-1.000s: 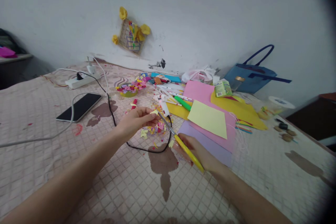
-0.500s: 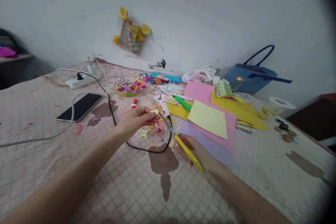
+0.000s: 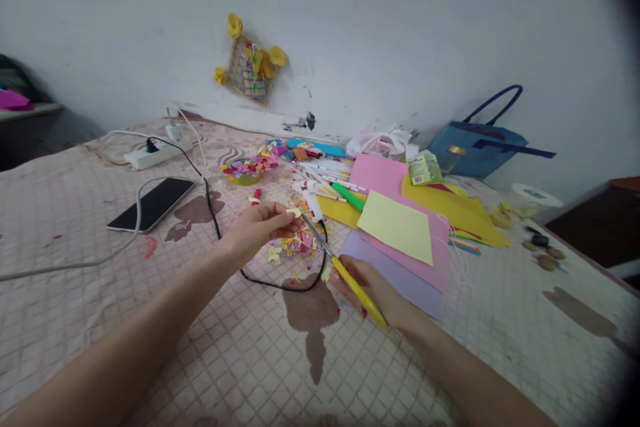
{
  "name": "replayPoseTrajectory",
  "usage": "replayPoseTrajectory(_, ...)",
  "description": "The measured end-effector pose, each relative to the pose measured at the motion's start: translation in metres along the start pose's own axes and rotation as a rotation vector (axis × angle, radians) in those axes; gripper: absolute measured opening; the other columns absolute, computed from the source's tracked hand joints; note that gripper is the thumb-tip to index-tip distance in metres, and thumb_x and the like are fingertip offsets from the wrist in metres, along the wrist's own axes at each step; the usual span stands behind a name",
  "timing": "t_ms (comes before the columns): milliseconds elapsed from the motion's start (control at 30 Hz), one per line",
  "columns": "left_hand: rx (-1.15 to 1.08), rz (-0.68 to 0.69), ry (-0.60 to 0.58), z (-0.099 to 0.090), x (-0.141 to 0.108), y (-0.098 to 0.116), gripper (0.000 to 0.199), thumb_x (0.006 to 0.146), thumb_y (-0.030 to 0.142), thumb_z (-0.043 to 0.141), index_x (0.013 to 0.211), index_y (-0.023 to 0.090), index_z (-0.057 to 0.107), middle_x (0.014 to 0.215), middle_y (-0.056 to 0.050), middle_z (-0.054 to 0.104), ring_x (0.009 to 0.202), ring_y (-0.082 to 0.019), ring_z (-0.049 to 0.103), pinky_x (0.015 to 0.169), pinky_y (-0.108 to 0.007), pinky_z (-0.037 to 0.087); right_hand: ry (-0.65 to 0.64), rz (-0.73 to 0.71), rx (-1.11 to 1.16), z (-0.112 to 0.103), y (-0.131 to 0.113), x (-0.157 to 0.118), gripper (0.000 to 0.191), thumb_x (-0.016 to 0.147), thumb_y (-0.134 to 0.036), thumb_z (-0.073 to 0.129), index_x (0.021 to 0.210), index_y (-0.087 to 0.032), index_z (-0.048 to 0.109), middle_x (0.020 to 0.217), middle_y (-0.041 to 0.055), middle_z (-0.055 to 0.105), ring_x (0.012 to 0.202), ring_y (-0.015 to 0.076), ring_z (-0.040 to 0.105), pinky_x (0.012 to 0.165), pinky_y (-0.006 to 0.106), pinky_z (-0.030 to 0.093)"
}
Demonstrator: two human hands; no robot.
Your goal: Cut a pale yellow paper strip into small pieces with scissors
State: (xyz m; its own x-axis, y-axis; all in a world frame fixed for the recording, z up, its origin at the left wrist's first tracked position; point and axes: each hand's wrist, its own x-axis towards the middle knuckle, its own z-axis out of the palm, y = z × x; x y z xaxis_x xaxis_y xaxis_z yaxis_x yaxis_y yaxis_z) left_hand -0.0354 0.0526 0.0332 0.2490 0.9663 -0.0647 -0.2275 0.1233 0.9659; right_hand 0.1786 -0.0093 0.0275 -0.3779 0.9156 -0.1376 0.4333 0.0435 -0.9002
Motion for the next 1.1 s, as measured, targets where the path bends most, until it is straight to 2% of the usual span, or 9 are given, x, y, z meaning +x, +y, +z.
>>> replayPoseTrajectory(433, -0.013, 0.001, 0.019, 0.0007, -0.0005, 0.0020, 0.018, 0.070, 0.024, 0.070, 0.071, 0.014, 0.056, 0.077, -0.005, 0.070, 0.067, -0.011, 0.064, 0.067, -0.024, 0.051, -0.003, 0.018, -0.026, -0.0003, 0.0006, -0.0002, 0.027, 0.075, -0.043, 0.050, 0.066, -0.019, 0.040, 0.051, -0.0065, 0.038, 0.045, 0.0071, 0.033, 0.040, 0.020, 0.028)
replayPoseTrajectory(1100, -0.034, 0.039, 0.029, -0.0068, 0.0038, 0.0015, 0.014, 0.070, 0.024, 0.069, 0.071, 0.014, 0.059, 0.069, -0.001, 0.068, 0.066, -0.010, 0.064, 0.068, -0.022, 0.050, -0.014, 0.011, -0.108, -0.0014, 0.0064, -0.0001, 0.028, 0.079, -0.043, 0.050, 0.068, -0.018, 0.043, 0.056, -0.0050, 0.040, 0.046, 0.0067, 0.035, 0.041, 0.019, 0.029)
